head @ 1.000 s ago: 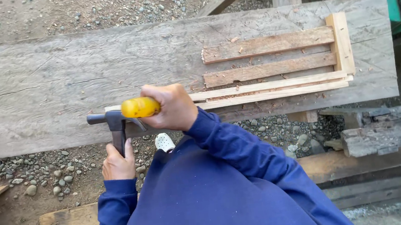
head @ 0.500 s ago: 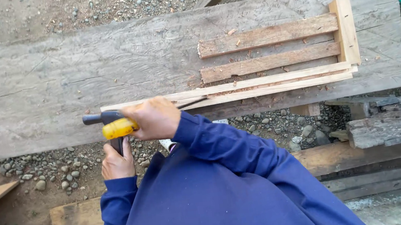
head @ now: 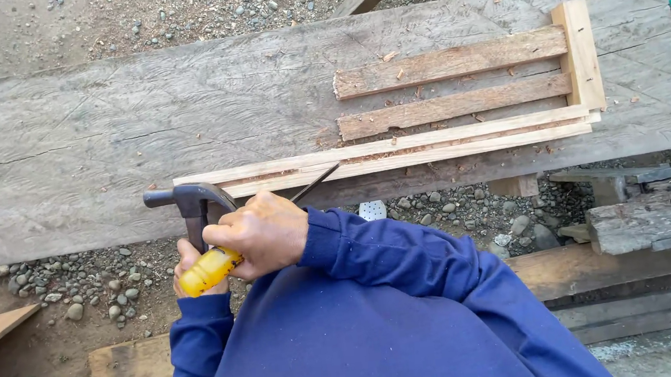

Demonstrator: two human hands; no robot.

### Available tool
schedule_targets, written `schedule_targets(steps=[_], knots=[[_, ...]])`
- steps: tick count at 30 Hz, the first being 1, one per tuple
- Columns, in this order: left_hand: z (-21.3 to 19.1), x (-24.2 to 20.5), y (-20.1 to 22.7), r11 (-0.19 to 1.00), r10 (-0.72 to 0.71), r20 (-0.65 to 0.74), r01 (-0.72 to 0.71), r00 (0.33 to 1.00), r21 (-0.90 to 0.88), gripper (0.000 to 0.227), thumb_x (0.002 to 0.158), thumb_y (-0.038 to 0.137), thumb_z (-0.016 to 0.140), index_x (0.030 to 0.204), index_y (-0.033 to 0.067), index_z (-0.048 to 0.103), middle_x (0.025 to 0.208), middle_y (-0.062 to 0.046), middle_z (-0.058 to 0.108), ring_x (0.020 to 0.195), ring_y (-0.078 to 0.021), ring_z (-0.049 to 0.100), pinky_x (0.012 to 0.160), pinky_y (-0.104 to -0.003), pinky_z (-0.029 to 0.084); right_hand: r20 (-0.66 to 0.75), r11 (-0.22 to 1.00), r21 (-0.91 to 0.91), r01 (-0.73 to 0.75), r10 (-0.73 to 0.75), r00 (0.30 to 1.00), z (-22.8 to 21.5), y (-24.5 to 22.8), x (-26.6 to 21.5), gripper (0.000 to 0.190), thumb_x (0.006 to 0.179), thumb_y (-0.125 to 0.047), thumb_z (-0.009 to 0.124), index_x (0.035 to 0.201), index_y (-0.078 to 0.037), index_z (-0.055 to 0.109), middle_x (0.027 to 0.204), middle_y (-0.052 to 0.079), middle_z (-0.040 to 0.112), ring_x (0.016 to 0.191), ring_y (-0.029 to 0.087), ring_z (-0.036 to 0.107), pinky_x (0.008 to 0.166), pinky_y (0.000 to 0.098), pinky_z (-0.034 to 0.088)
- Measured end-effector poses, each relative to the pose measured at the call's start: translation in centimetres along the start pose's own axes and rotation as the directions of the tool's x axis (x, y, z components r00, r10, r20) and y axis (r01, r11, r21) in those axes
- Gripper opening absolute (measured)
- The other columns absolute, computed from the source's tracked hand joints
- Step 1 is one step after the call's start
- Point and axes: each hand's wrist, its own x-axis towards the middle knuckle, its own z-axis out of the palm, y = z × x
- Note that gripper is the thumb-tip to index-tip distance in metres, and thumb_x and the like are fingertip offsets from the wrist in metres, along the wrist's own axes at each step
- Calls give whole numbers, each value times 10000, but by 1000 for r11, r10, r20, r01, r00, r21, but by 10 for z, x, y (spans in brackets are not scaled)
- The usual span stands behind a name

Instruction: Dismantling a small wooden frame using a hammer and a screwdriver as a pry tool.

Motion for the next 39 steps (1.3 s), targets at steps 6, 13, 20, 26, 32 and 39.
schedule_targets(steps=[6, 13, 20, 26, 32, 39], knots=[[-4, -1, -2, 1000, 18, -1, -18, 1000, -6, 526, 906, 450, 785, 1019, 26, 493, 766, -269, 687, 761, -491, 691, 641, -570, 527, -28, 998, 57, 36, -35, 999, -2, 1, -1, 341, 689, -276, 798, 919, -133, 591, 761, 45, 652, 647, 285, 687, 512, 431, 509], [-5, 1, 8, 999, 48, 12, -47, 999, -21, 544, 898, 457, 803, 1006, 28, 488, 741, -262, 682, 731, -477, 694, 620, -555, 528, -57, 994, 104, 45, -39, 998, -6, 5, -3, 316, 677, -257, 789, 901, -140, 600, 750, 42, 651, 655, 283, 684, 538, 418, 518], [-6, 2, 12, 1000, 20, 27, -20, 999, -10, 528, 901, 467, 752, 997, 14, 499, 757, -273, 690, 743, -483, 699, 622, -558, 533, -100, 983, 175, 53, -35, 994, -15, 6, -2, 334, 683, -253, 821, 905, -134, 601, 754, 38, 653, 669, 277, 682, 543, 405, 509], [-4, 3, 10, 999, 0, -31, 1, 1000, 36, 430, 899, 343, 696, 1122, 4, 554, 828, -283, 701, 824, -508, 695, 707, -579, 528, -203, 954, 294, 66, -5, 979, -36, 14, 1, 330, 744, -221, 852, 925, -122, 595, 776, 48, 651, 693, 257, 688, 586, 374, 523], [-32, 1, 37, 959, -62, -22, 53, 998, -277, 392, 1015, 376, 686, 939, -1, 609, 687, -184, 641, 605, -320, 663, 529, -447, 501, -251, 920, 390, 44, 60, 966, -59, 27, 2, 307, 791, -197, 861, 938, -94, 612, 775, 75, 651, 694, 238, 693, 610, 338, 523], [-131, -7, 111, 844, 100, -121, -148, 988, -515, 378, 1067, 333, 669, 909, 4, 573, 589, -18, 557, 466, -83, 548, 422, -268, 416, -153, 837, 546, -17, 119, 981, -89, 48, -5, 257, 905, -222, 864, 920, -72, 656, 747, 21, 651, 656, 74, 601, 610, 264, 505]])
